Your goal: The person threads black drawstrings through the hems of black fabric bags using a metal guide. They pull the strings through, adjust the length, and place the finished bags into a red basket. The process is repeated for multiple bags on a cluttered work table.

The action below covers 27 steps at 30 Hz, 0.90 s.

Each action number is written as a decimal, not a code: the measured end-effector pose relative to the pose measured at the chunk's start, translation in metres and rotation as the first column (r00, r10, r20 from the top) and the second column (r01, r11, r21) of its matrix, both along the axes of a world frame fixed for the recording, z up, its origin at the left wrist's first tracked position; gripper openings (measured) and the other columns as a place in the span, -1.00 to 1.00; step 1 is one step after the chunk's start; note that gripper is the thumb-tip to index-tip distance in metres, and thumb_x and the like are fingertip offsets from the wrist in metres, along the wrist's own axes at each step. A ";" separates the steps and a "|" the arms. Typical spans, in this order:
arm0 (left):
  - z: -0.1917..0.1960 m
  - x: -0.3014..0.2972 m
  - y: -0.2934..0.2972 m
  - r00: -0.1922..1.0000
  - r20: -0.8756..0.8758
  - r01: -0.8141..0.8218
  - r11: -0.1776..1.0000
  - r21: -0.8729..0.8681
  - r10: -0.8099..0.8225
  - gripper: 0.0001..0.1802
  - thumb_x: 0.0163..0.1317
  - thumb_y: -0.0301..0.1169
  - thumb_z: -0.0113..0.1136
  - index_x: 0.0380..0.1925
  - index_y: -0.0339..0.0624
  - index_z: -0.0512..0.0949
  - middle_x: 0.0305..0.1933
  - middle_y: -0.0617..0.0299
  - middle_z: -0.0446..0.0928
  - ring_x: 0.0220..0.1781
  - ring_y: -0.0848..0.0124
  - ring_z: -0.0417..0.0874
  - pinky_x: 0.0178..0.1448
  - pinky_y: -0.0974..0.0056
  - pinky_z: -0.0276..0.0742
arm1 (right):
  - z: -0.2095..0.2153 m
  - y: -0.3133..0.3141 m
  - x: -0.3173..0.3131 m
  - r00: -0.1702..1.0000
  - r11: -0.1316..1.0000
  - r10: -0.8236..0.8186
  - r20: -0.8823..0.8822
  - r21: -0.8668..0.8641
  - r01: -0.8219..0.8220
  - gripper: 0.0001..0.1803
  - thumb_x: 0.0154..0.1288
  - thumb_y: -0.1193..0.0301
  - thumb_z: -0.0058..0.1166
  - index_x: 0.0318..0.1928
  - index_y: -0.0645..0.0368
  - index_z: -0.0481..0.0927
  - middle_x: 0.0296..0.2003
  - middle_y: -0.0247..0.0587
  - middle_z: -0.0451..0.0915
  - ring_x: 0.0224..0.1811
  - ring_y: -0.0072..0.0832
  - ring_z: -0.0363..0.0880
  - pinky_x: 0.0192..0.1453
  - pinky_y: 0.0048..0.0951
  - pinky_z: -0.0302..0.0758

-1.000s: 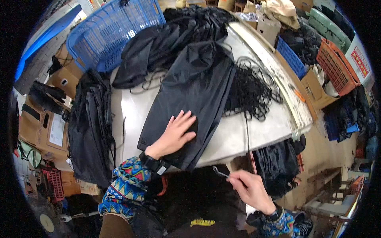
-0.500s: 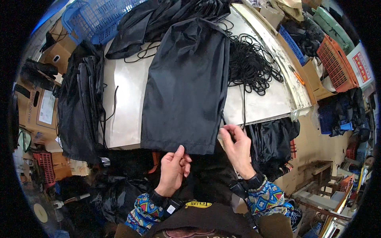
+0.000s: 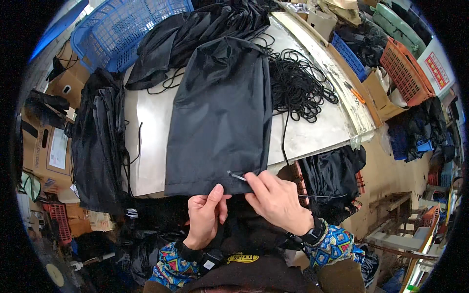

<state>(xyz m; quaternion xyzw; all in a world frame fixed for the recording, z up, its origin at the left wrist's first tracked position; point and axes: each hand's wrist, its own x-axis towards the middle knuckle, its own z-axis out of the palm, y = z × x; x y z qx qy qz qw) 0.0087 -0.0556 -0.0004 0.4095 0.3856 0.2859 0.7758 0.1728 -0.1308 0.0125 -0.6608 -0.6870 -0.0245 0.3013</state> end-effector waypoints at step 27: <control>-0.062 -0.014 0.139 0.677 -0.736 0.716 0.244 0.655 -0.010 -0.67 0.15 -0.37 0.17 -0.10 -0.31 0.50 0.05 -0.11 0.49 -0.14 0.03 0.58 -0.08 0.09 0.49 | -0.013 0.012 -0.022 0.994 0.979 0.002 -0.111 0.205 0.021 -0.82 0.06 0.45 0.19 -0.34 0.20 0.49 -0.52 -0.31 0.36 -0.56 -0.46 0.45 -0.60 -0.44 0.37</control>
